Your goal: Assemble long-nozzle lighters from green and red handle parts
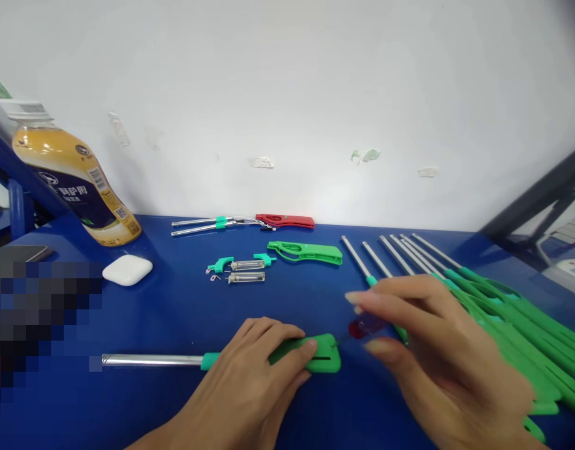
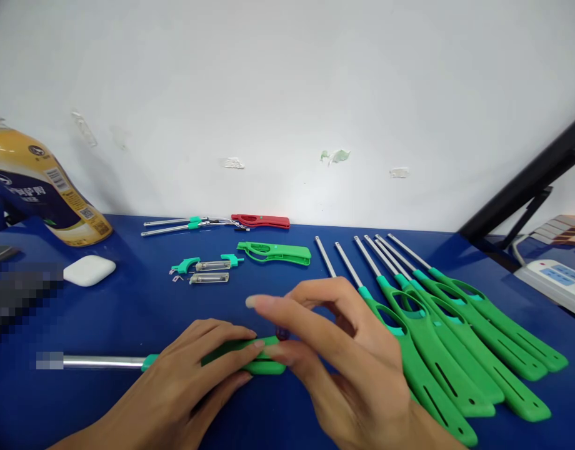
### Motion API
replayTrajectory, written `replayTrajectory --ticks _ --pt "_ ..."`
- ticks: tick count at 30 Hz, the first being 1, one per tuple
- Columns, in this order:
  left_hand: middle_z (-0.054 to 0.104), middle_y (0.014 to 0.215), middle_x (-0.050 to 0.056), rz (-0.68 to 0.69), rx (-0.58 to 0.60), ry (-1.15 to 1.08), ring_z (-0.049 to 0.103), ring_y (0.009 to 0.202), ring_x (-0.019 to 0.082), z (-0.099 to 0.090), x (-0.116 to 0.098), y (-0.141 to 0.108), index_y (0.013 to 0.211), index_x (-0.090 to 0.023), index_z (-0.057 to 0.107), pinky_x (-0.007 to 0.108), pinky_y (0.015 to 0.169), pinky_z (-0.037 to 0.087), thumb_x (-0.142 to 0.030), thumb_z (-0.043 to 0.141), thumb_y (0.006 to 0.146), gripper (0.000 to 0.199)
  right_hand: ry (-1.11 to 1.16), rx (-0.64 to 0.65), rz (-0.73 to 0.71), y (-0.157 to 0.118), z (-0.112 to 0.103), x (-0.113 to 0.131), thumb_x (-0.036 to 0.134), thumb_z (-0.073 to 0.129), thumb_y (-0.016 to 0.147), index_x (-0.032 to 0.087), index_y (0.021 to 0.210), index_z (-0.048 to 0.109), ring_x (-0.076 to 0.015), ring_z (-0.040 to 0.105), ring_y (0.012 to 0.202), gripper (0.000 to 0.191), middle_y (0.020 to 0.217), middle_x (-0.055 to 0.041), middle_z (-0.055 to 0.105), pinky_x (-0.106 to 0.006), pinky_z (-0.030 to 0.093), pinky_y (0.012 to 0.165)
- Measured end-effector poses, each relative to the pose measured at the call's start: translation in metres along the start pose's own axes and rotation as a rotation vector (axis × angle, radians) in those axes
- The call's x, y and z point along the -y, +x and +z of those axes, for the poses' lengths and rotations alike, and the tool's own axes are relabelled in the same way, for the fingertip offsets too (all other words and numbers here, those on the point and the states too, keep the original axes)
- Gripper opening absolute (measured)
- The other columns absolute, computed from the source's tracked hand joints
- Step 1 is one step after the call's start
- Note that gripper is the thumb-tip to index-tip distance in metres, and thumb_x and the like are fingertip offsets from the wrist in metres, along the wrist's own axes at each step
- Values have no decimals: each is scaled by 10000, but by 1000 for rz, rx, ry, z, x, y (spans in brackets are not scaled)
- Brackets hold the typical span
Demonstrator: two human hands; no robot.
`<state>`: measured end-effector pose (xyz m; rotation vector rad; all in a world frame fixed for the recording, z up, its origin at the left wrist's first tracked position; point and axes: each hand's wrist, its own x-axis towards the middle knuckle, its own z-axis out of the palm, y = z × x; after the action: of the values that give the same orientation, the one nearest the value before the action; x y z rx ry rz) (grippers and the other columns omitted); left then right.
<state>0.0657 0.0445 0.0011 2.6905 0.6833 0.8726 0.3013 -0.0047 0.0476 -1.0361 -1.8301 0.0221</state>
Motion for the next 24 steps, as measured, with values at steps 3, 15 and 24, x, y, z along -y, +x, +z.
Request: replayTrajectory --ticks 3,15,24 --pt "773 1172 50 -2 -12 -1 724 986 236 2 0 1 1274 -224 678 392 828 649 -161 521 1111 234 46 15 36 -1 1 0 30 562 1031 326 1466 646 -159 713 1181 532 1347 -16 720 -250 632 927" --pt "747 1243 51 -55 8 -10 698 1062 237 -2 -6 0 1316 -241 665 398 901 643 -99 517 1067 323 32 34 36 3 0 0 24 505 1053 338 1494 636 -159 717 1131 557 1349 -35 695 -261 637 881" --pt "715 1330 64 -74 48 -6 668 1174 244 -1 -7 -8 1398 -244 644 418 1006 604 -17 457 950 536 -4 34 21 2 -2 0 167 571 1092 361 1518 640 -148 706 986 473 1239 -47 684 -241 638 783"
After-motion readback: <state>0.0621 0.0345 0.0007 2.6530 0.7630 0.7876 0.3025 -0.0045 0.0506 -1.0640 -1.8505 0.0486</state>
